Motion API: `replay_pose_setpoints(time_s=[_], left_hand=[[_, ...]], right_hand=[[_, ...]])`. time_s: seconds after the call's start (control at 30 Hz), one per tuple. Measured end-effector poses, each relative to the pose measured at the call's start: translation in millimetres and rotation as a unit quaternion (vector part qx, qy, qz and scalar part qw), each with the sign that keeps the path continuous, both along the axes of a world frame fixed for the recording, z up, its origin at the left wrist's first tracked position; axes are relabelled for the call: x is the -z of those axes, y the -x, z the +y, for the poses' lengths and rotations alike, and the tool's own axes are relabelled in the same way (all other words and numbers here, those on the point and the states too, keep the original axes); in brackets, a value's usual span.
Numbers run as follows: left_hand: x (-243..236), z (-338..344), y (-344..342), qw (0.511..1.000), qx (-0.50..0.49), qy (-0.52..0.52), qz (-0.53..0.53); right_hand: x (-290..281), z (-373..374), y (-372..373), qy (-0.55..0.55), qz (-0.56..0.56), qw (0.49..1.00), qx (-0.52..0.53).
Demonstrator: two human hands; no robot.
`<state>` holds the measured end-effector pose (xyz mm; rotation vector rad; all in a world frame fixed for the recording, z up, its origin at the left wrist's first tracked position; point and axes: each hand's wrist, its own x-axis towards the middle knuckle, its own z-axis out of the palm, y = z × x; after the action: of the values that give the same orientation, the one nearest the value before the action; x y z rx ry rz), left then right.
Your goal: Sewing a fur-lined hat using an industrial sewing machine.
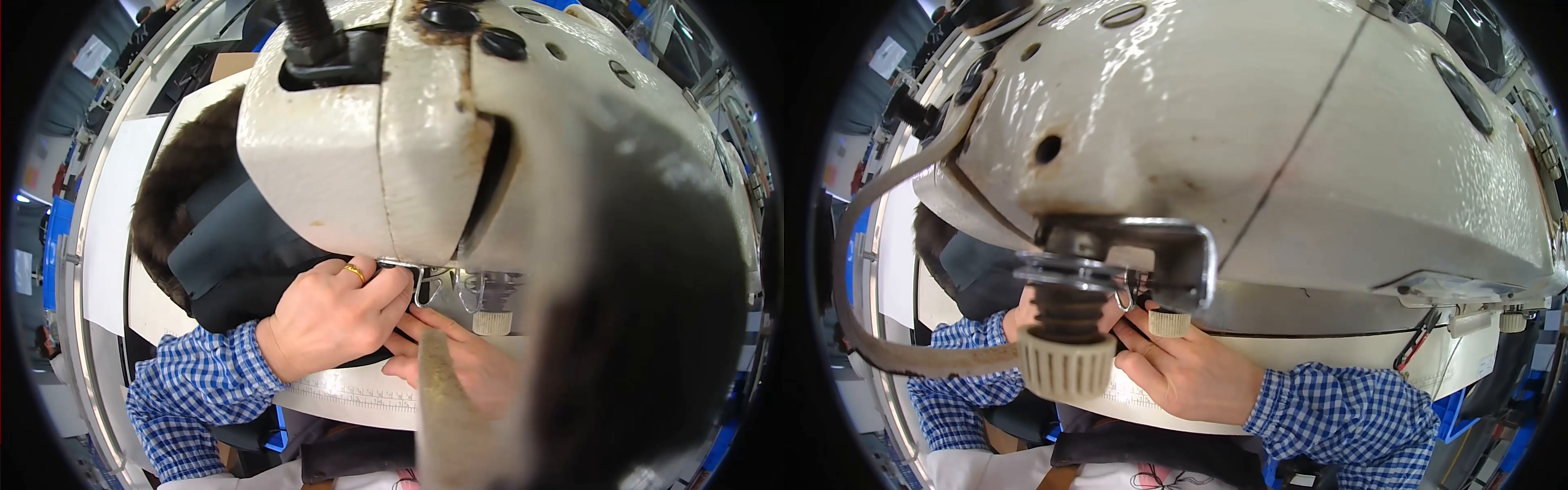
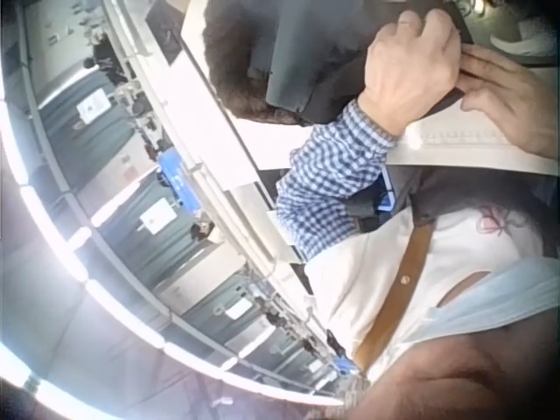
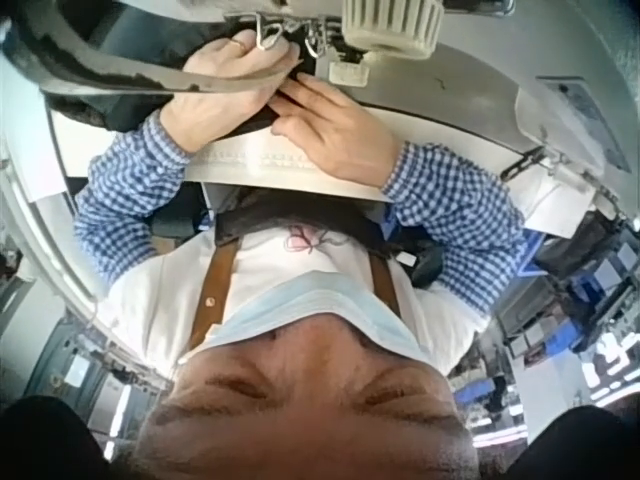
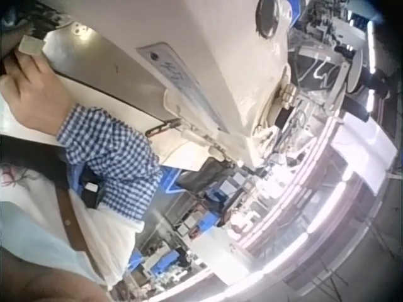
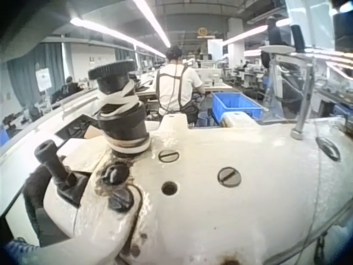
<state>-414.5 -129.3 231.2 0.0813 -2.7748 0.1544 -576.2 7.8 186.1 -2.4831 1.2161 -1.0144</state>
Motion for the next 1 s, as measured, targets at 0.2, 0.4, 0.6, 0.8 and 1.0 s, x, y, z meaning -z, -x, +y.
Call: replay_pose_setpoints(time_s=[0.2,0.4,0.6,0.8,1.0], left_hand=[[40.3,12.3,-9.3,0.994,-0.051,-0.077,-0.066],[30.7,11.0,-1.8,0.986,-0.072,-0.152,0.001],[-8.5,15.4,5.2,0.989,-0.075,-0.107,-0.076],[-54.6,25.4,-40.8,0.980,-0.161,0.034,-0.112],[-69.5,50.6,0.4,0.994,-0.015,0.077,0.071]], right_hand=[[-6.7,3.5,5.1,0.013,0.032,0.999,0.026],[0.8,-2.1,4.7,0.006,0.028,0.999,0.027],[9.7,-12.3,5.3,-0.064,-0.035,0.997,-0.014],[-15.7,-29.9,-19.8,-0.114,0.040,0.992,0.029],[6.9,-15.6,-116.0,-0.082,-0.138,0.985,0.068]])
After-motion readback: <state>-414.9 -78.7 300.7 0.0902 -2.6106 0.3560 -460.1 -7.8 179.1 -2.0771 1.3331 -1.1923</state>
